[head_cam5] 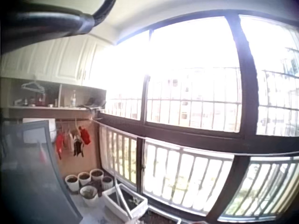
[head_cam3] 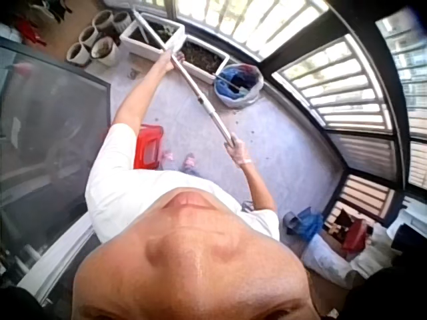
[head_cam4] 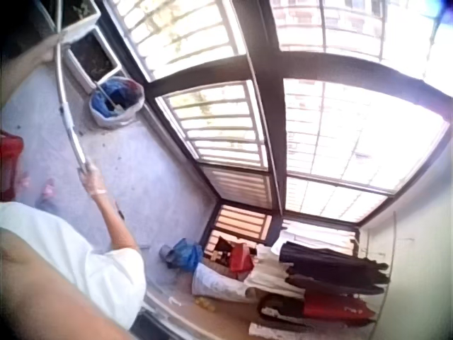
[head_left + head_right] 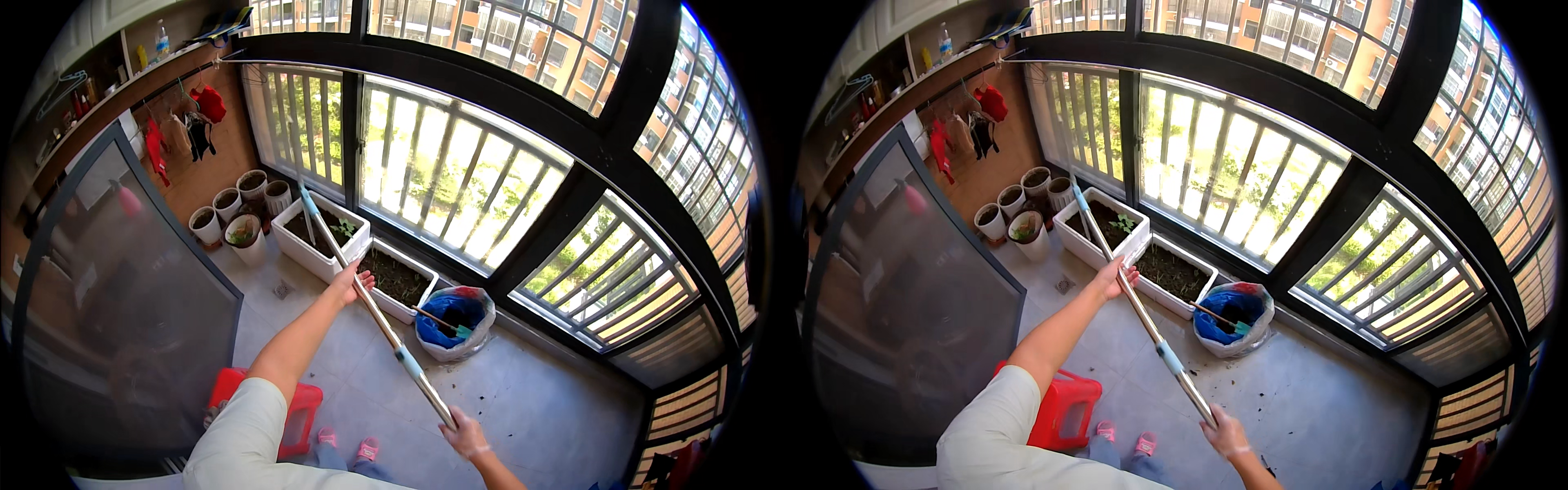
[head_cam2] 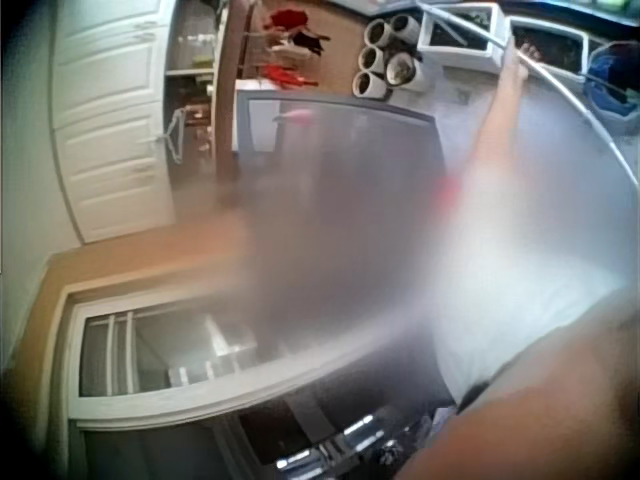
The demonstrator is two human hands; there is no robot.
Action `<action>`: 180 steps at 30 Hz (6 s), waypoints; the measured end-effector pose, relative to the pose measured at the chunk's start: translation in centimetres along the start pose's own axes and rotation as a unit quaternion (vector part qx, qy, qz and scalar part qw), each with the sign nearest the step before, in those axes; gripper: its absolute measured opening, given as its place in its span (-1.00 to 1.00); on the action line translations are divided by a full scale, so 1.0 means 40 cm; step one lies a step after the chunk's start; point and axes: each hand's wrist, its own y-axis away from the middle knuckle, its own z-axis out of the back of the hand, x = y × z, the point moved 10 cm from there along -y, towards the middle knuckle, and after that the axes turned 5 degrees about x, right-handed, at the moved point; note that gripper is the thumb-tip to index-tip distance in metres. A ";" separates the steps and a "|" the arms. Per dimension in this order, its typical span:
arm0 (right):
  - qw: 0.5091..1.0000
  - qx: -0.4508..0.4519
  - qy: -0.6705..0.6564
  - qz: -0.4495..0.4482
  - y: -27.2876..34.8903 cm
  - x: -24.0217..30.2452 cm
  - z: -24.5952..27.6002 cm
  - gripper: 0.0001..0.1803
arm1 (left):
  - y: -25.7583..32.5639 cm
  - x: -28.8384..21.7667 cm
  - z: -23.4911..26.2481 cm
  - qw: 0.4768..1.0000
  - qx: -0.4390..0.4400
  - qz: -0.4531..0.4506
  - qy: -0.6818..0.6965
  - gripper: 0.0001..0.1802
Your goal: The person cleans a balcony window using a long-handled squeegee and a cloth. They first use the squeegee to wipe the glass pane and then switch to a cloth to wipe the window frame and the metal security bars.
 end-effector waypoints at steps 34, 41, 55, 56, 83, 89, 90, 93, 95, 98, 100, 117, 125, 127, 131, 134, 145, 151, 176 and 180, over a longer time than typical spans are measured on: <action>0.864 -0.036 -0.202 -0.460 0.040 -0.310 -0.028 -0.84 | -0.351 -0.195 -0.516 0.930 0.293 0.201 0.093 -0.64; 0.940 0.072 -0.158 -0.293 -0.394 0.187 0.118 -0.68 | -0.509 -0.246 -0.371 0.974 0.138 0.141 0.109 -0.81; 0.948 0.053 -0.162 -0.269 -0.767 0.508 0.327 -0.33 | -0.864 -0.532 -0.406 0.987 0.078 0.039 0.138 -0.72; 0.953 0.044 -0.159 -0.253 -0.808 0.531 0.347 -0.33 | -0.893 -0.566 -0.410 0.987 0.077 0.027 0.139 -0.72; 0.974 0.004 -0.127 -0.185 -1.216 0.624 0.325 -0.45 | -1.091 -0.890 -0.468 0.987 0.072 -0.134 0.048 -0.76; 0.890 0.040 -0.374 -0.259 -1.179 0.549 0.208 -0.55 | -1.090 -0.864 -0.462 0.987 0.070 -0.146 0.013 -0.77; 0.881 0.035 -0.391 -0.264 -1.166 0.547 0.205 -0.57 | -1.081 -0.848 -0.471 0.988 0.069 -0.138 0.007 -0.77; 0.870 0.015 -0.414 -0.268 -1.099 0.518 0.184 -0.61 | -1.046 -0.782 -0.504 0.992 0.063 -0.112 -0.022 -0.76; 0.884 -0.009 -0.393 -0.252 -1.046 0.482 0.169 -0.62 | -1.027 -0.716 -0.526 0.992 0.075 -0.096 -0.036 -0.76; 0.897 -0.047 -0.370 -0.237 -0.977 0.466 0.171 -0.54 | -0.998 -0.619 -0.570 0.991 0.094 -0.076 -0.061 -0.74; 0.898 -0.067 -0.330 -0.283 -0.961 0.497 0.206 -0.64 | -0.967 -0.583 -0.588 0.991 0.101 -0.072 -0.058 -0.74; 0.961 -0.012 -0.204 -0.187 -1.111 0.631 0.250 -0.50 | -0.981 -0.827 -0.499 0.977 0.168 -0.093 0.097 -0.71; 0.970 -0.025 -0.124 -0.205 -1.201 0.672 0.306 -0.50 | -1.051 -0.896 -0.489 0.981 0.133 -0.116 0.079 -0.72; 0.969 -0.023 -0.150 -0.197 -1.205 0.677 0.307 -0.51 | -1.053 -0.891 -0.490 0.983 0.123 -0.115 0.066 -0.72; 0.966 -0.016 -0.175 -0.190 -1.164 0.625 0.255 -0.55 | -1.021 -0.839 -0.517 0.988 0.100 -0.106 0.041 -0.76; 0.956 -0.050 -0.213 -0.195 -1.123 0.610 0.243 -0.58 | -0.990 -0.776 -0.544 0.988 0.117 -0.097 0.012 -0.75; 0.917 -0.157 -0.292 -0.223 -0.902 0.416 0.085 -0.64 | -0.904 -0.499 -0.655 0.980 0.167 -0.052 -0.093 -0.74; 0.847 -0.207 -0.428 -0.238 -0.813 0.271 -0.080 -0.82 | -0.898 -0.322 -0.679 0.964 0.189 -0.041 -0.184 -0.74; 0.858 -0.200 -0.441 -0.173 -0.722 0.283 -0.104 -0.64 | -0.733 -0.263 -0.581 0.956 0.209 0.039 -0.203 -0.75; 0.906 -0.100 -0.316 -0.263 -0.714 0.288 -0.034 -0.56 | -0.790 -0.236 -0.514 0.972 0.180 0.097 -0.116 -0.74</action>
